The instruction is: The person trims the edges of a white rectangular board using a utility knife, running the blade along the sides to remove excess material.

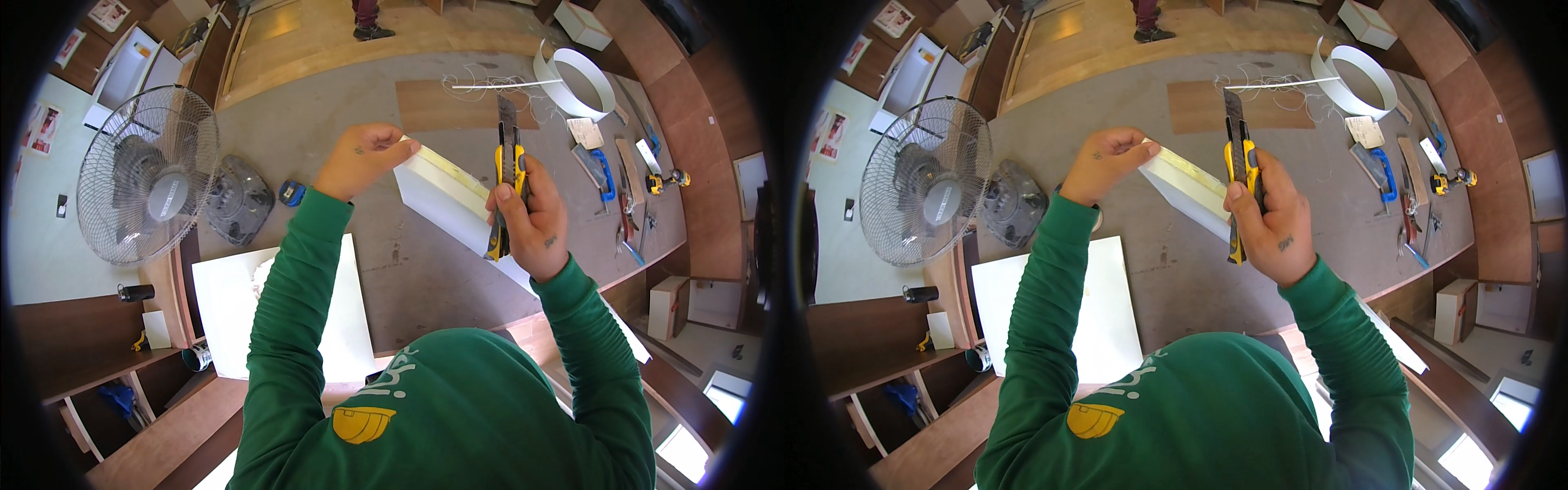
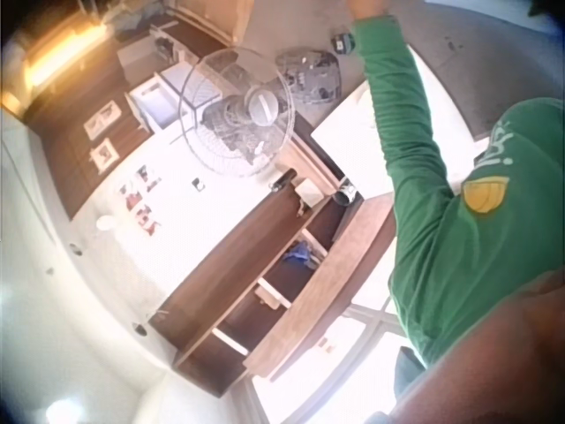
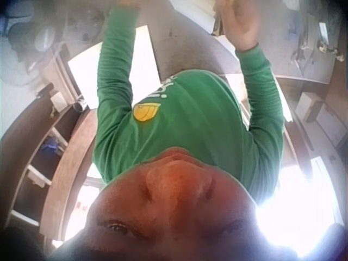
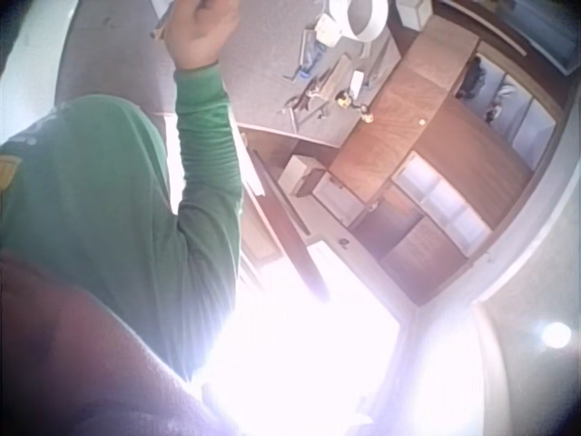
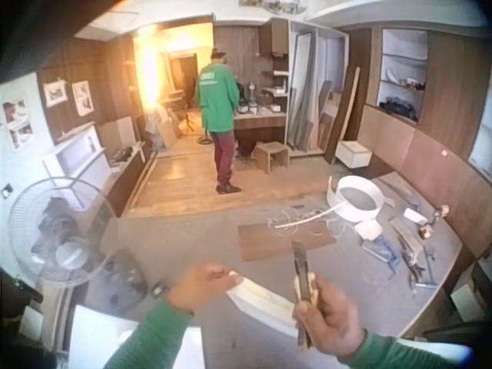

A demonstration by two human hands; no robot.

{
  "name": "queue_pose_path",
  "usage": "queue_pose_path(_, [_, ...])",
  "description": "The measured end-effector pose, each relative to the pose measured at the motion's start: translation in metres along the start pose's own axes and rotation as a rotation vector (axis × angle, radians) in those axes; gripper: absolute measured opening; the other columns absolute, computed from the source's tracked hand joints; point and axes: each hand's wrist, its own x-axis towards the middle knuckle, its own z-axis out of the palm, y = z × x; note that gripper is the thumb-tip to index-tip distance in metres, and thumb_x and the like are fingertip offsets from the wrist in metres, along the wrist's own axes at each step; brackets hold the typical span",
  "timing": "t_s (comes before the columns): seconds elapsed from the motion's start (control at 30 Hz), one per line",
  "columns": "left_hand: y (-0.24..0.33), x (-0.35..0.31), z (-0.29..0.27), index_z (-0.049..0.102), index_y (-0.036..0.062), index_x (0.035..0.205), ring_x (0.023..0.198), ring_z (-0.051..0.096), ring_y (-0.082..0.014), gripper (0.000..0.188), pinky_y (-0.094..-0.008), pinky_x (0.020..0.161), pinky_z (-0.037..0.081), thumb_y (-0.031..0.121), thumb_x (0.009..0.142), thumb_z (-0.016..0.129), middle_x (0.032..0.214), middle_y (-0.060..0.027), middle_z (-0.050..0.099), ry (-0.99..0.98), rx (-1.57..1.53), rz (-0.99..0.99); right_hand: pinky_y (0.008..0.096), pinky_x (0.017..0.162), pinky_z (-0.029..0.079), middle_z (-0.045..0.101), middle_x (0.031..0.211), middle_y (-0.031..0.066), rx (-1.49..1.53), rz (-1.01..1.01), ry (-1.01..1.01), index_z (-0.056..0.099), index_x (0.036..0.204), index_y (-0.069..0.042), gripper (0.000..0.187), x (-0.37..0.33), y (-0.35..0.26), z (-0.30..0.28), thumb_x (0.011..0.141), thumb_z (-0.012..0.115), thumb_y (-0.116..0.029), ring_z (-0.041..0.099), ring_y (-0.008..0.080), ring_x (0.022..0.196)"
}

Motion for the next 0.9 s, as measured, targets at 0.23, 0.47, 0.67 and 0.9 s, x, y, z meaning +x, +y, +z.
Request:
queue_pose_path(0.23, [0.022,-0.012,0.056,0.071,0.0026,0.108,0.103,0.068,-0.0266,0.018,-0.0352,0.092,0.053,0.013,0.094,0.073,0.11,-0.0125,0.073,0.491,0.555,0.783,0.0272,0.065,0.053,0.066,0.083,0.006,0.209,0.119,-0.031,0.054,0.135,-0.001,0.033,0.013,-0.006,-0.017,0.106,0.054,-0.017,0.062,0.0125,0.068])
queue_pose_path(0.47, [0.024,-0.029,0.119,0.069,0.0027,0.107,0.104,0.068,-0.0288,0.012,-0.0388,0.098,0.052,0.01,0.098,0.067,0.108,-0.0136,0.072,0.296,0.032,0.588,0.0288,0.065,0.055,0.067,0.087,0.0098,0.548,0.203,-0.102,0.053,0.139,-0.003,0.035,0.013,-0.012,-0.024,0.109,0.05,-0.02,0.065,0.0165,0.07])
queue_pose_path(0.67, [0.032,-0.031,0.134,0.07,0.0052,0.102,0.098,0.064,-0.0283,0.015,-0.0411,0.091,0.052,0.012,0.09,0.076,0.101,-0.009,0.067,0.324,0.091,0.778,0.0275,0.071,0.052,0.062,0.097,0.005,0.496,0.099,-0.029,0.05,0.145,-0.004,0.04,0.012,0.004,-0.025,0.111,0.047,-0.026,0.062,0.0129,0.081])
queue_pose_path(0.9, [0.048,-0.033,0.137,0.069,0.0073,0.11,0.097,0.062,-0.0289,0.038,-0.0428,0.086,0.047,0.009,0.074,0.083,0.107,-0.0049,0.065,0.487,0.623,1.008,0.0316,0.108,0.038,0.052,0.132,0.0067,0.478,-0.018,-0.09,0.037,0.155,0.002,0.063,0.011,0.011,-0.027,0.112,0.038,-0.044,0.048,0.0158,0.121])
